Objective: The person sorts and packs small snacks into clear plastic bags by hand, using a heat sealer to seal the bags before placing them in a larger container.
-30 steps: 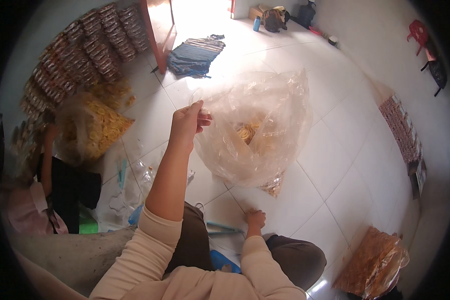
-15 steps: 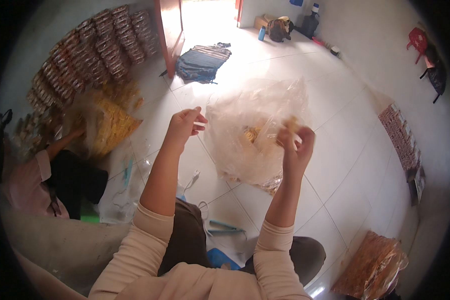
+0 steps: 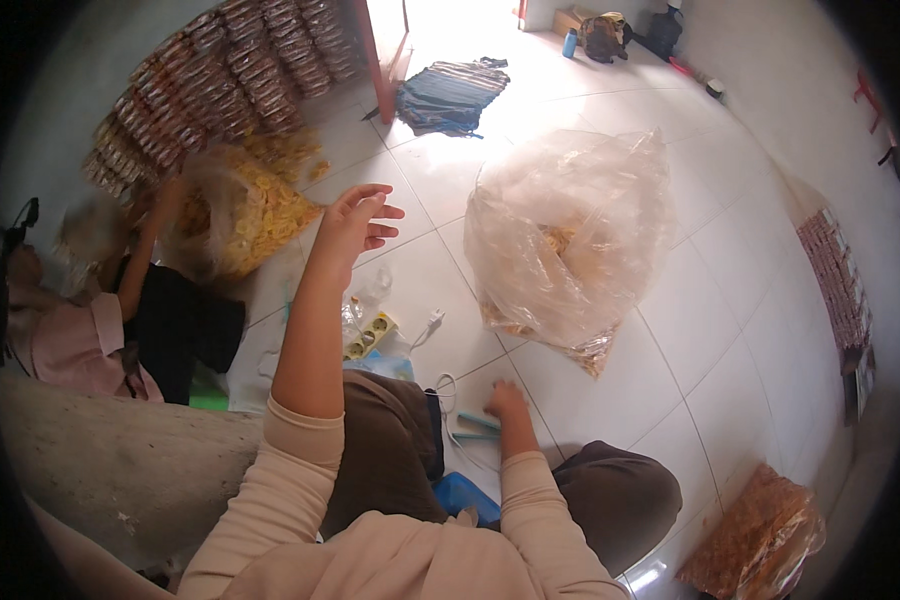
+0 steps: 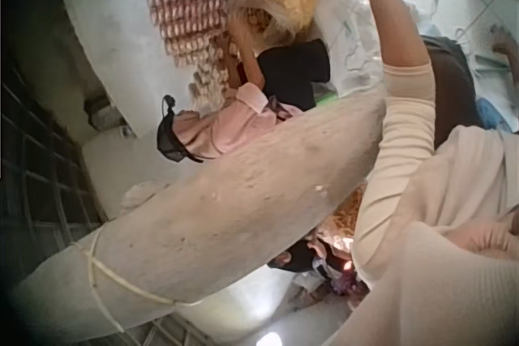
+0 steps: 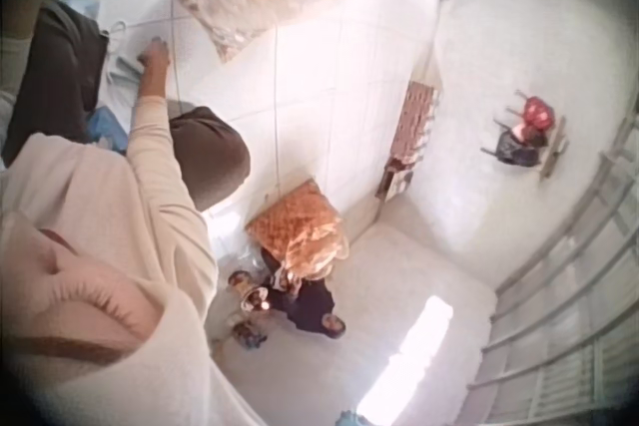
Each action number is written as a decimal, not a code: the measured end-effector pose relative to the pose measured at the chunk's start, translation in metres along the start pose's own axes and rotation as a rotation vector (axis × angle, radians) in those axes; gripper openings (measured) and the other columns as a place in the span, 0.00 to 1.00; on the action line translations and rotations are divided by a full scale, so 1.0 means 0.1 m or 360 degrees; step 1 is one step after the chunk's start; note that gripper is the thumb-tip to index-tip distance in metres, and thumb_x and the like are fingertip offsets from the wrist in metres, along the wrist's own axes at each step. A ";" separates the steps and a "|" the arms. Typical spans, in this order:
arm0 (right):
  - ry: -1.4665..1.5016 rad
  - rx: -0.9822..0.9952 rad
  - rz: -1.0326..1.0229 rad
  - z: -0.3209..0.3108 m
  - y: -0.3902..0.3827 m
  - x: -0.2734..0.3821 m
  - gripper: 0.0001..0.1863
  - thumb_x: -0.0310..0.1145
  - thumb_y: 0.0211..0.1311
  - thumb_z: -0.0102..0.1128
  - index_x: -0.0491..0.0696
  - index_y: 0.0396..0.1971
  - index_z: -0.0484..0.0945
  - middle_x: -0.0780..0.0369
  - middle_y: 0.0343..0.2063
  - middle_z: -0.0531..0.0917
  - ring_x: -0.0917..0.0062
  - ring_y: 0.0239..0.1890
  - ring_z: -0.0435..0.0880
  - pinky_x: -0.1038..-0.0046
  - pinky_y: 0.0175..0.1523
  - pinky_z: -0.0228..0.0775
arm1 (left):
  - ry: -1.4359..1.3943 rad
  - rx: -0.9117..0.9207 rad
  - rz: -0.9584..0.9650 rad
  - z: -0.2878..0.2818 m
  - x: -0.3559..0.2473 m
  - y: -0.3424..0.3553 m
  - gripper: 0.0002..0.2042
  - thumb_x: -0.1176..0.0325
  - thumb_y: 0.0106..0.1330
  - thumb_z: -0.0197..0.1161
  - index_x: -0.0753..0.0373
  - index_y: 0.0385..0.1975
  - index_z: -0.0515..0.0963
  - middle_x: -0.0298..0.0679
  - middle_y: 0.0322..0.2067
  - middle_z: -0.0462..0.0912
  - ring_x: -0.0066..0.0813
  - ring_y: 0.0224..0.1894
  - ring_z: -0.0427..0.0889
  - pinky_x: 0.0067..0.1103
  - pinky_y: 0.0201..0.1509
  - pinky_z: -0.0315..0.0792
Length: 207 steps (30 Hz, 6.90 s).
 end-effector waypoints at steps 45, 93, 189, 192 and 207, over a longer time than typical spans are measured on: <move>0.0865 -0.0386 -0.1477 -2.94 -2.21 1.30 0.14 0.32 0.59 0.53 0.37 0.39 0.72 0.60 0.26 0.81 0.79 0.33 0.79 0.77 0.40 0.71 | -0.0813 0.1285 0.0271 1.24 0.19 -0.99 0.34 0.55 0.53 0.65 0.68 0.56 0.60 0.46 0.55 0.65 0.36 0.59 0.62 0.28 0.58 0.61; 0.0847 -0.0479 -0.1453 -2.88 -2.23 1.29 0.12 0.32 0.62 0.50 0.37 0.37 0.71 0.59 0.23 0.81 0.78 0.29 0.81 0.77 0.37 0.71 | -0.1167 0.0715 0.0426 0.82 0.14 -0.71 0.17 0.71 0.62 0.55 0.64 0.51 0.67 0.39 0.57 0.65 0.30 0.57 0.67 0.27 0.60 0.60; 0.2107 -0.0334 -0.1395 -3.31 -2.36 0.96 0.19 0.40 0.66 0.43 0.45 0.51 0.61 0.53 0.37 0.79 0.66 0.39 0.80 0.68 0.46 0.69 | -0.0145 0.1515 0.0263 1.68 0.45 -1.62 0.13 0.67 0.70 0.44 0.68 0.41 0.73 0.31 0.15 0.65 0.17 0.18 0.68 0.16 0.23 0.63; 0.1822 -0.0491 -0.1503 -3.32 -2.39 0.99 0.18 0.37 0.64 0.48 0.43 0.49 0.64 0.56 0.38 0.79 0.71 0.39 0.80 0.72 0.47 0.69 | -0.0011 0.1460 0.0372 1.72 0.50 -1.62 0.12 0.68 0.69 0.45 0.68 0.41 0.74 0.30 0.13 0.64 0.16 0.15 0.66 0.15 0.19 0.61; 0.1076 -0.0515 -0.1171 -3.01 -2.25 1.06 0.33 0.30 0.46 0.67 0.42 0.53 0.62 0.58 0.33 0.78 0.78 0.36 0.77 0.77 0.42 0.68 | 0.0157 0.1479 0.0454 1.80 0.70 -1.62 0.11 0.70 0.68 0.46 0.69 0.43 0.72 0.33 0.15 0.70 0.18 0.16 0.69 0.16 0.18 0.66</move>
Point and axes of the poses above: each hand's wrist, its own y-axis towards the middle knuckle, its own z-axis out of the palm, x = y × z, the point moved 7 cm from there along y, towards the middle knuckle
